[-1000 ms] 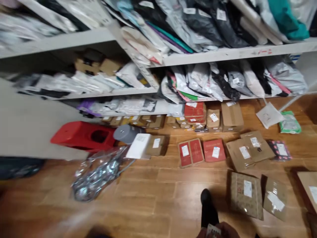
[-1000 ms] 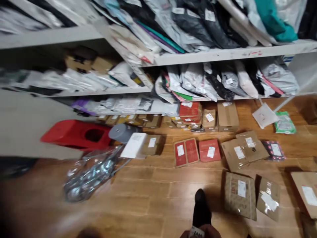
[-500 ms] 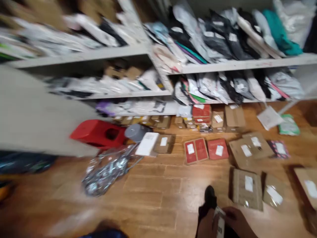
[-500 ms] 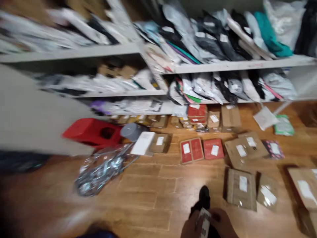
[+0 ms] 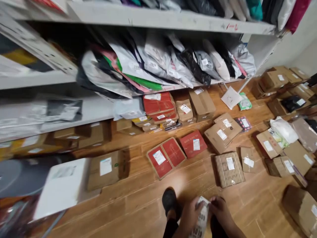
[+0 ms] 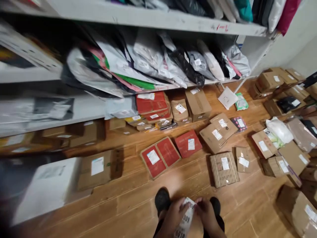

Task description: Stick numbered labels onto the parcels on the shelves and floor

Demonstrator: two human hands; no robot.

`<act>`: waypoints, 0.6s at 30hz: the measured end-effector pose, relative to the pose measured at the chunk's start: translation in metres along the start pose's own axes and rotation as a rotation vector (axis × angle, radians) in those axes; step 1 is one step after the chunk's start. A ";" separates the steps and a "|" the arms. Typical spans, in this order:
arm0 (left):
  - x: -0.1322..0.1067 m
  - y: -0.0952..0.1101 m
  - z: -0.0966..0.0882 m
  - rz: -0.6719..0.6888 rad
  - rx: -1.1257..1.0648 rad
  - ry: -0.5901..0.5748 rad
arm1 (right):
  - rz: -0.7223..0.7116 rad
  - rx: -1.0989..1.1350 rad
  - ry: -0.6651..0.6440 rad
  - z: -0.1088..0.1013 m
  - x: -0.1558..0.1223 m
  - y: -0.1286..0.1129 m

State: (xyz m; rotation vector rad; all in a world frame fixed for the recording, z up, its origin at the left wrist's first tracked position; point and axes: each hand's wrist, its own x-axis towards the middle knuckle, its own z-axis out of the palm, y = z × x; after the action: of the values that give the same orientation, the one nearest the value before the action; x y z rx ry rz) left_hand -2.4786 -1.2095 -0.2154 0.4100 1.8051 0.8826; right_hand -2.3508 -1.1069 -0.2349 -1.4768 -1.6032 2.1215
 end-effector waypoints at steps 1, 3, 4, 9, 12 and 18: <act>0.019 -0.007 -0.013 0.009 -0.038 -0.044 | -0.035 -0.003 0.031 0.015 0.018 0.007; 0.057 -0.028 -0.036 0.017 -0.052 -0.075 | -0.074 -0.028 0.060 0.043 0.057 0.023; 0.076 -0.040 -0.046 0.010 -0.035 -0.055 | -0.081 -0.044 0.056 0.056 0.079 0.033; 0.167 -0.111 -0.071 -0.020 0.014 0.155 | -0.081 -0.051 -0.078 0.097 0.188 0.087; 0.219 -0.147 -0.068 -0.032 -0.107 0.157 | -0.129 -0.068 -0.104 0.097 0.243 0.112; 0.295 -0.196 -0.044 -0.155 -0.447 -0.038 | -0.274 -0.091 -0.144 0.073 0.312 0.144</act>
State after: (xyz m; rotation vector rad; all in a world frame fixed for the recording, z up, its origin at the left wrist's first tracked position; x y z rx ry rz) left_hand -2.6133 -1.1695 -0.5432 0.0008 1.5245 1.1227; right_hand -2.5039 -1.0390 -0.5431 -1.0715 -1.8522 2.0626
